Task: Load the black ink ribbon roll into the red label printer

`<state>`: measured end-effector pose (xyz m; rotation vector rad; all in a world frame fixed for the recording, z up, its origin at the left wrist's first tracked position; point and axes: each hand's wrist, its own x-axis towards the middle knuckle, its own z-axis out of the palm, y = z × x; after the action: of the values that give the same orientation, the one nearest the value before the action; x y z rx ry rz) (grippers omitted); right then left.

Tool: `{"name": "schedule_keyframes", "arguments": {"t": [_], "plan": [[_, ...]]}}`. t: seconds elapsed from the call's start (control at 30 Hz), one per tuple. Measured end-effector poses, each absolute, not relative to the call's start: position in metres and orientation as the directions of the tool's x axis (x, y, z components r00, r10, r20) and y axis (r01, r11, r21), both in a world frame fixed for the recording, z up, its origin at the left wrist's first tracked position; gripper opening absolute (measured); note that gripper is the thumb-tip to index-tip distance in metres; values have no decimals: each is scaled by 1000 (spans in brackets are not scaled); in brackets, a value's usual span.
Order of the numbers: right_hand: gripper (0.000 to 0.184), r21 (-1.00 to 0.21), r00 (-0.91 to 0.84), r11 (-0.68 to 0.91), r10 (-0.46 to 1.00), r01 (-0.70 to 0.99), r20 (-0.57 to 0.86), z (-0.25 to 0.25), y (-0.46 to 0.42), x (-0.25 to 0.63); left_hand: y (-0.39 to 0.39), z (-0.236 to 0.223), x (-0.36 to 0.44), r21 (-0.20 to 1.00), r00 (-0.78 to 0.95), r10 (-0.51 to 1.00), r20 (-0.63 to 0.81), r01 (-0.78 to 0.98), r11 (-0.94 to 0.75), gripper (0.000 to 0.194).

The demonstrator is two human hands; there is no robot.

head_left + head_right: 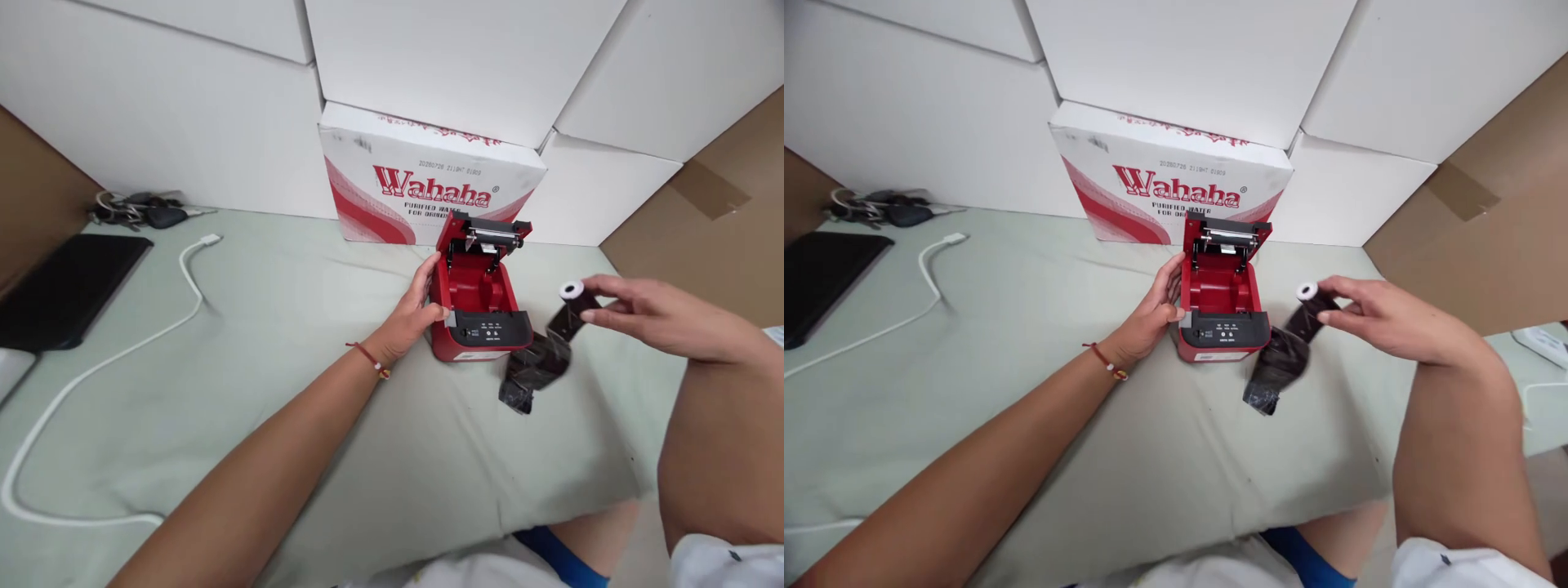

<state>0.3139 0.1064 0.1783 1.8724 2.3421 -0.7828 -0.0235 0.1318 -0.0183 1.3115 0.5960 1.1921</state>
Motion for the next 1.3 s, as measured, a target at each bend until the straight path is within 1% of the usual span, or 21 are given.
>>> {"name": "schedule_keyframes", "arguments": {"t": [0.07, 0.13, 0.2, 0.3, 0.37, 0.43, 0.53, 0.6, 0.63, 0.7, 0.73, 0.8, 0.87, 0.97, 1.07, 1.13, 1.2, 1.3], "plan": [[49, -275, -206, 89, 877, 957, -434, 165, 103, 344, 133, -17, -23, 933, 341, 897, 280, -316, -171, 101], [43, -206, -157, 64, 867, 976, -473, 145, 100, 358, 134, -18, -23, 931, 332, 899, 287, -318, -180, 101], [42, -185, -124, 52, 907, 981, -403, 125, 96, 354, 134, -19, -22, 928, 320, 902, 290, -323, -184, 100], [47, -263, -109, 45, 966, 964, -236, 98, 89, 329, 135, -19, -22, 923, 314, 901, 298, -334, -189, 99], [47, -319, -166, 100, 969, 942, -185, 85, 86, 307, 135, -18, -22, 919, 316, 896, 311, -341, -198, 99], [39, -321, -265, 201, 949, 925, -169, 77, 84, 289, 135, -17, -22, 916, 316, 894, 317, -346, -202, 100], [34, -290, -370, 303, 903, 908, -217, 89, 79, 279, 134, -16, -22, 917, 304, 904, 301, -354, -186, 101], [30, -333, -468, 376, 844, 865, -262, 116, 71, 283, 134, -15, -22, 916, 299, 909, 290, -363, -172, 101], [27, -367, -528, 423, 809, 829, -260, 133, 68, 285, 133, -14, -22, 915, 299, 909, 289, -365, -170, 101], [26, -399, -612, 512, 772, 760, -174, 169, 63, 285, 133, -14, -22, 915, 305, 907, 290, -366, -170, 100], [27, -385, -625, 546, 773, 744, -112, 183, 63, 281, 134, -15, -22, 915, 307, 906, 291, -366, -169, 100], [28, -311, -617, 584, 787, 750, -11, 201, 70, 264, 134, -16, -22, 916, 304, 909, 285, -366, -165, 98], [29, -223, -612, 600, 791, 768, 19, 201, 83, 238, 135, -18, -21, 913, 290, 914, 285, -373, -166, 98], [35, -81, -590, 586, 807, 806, -32, 181, 107, 194, 135, -20, -19, 909, 263, 917, 300, -371, -191, 97], [36, 87, -517, 532, 842, 842, -153, 161, 126, 160, 135, -20, -17, 916, 262, 917, 302, -346, -203, 101], [34, 164, -472, 514, 850, 842, -235, 153, 136, 146, 136, -20, -17, 920, 258, 920, 294, -336, -200, 103], [32, 187, -455, 507, 851, 841, -262, 146, 144, 138, 136, -19, -16, 922, 248, 925, 287, -334, -196, 102], [34, 163, -468, 510, 851, 845, -237, 137, 156, 133, 135, -16, -16, 926, 254, 929, 269, -333, -177, 102]]}}
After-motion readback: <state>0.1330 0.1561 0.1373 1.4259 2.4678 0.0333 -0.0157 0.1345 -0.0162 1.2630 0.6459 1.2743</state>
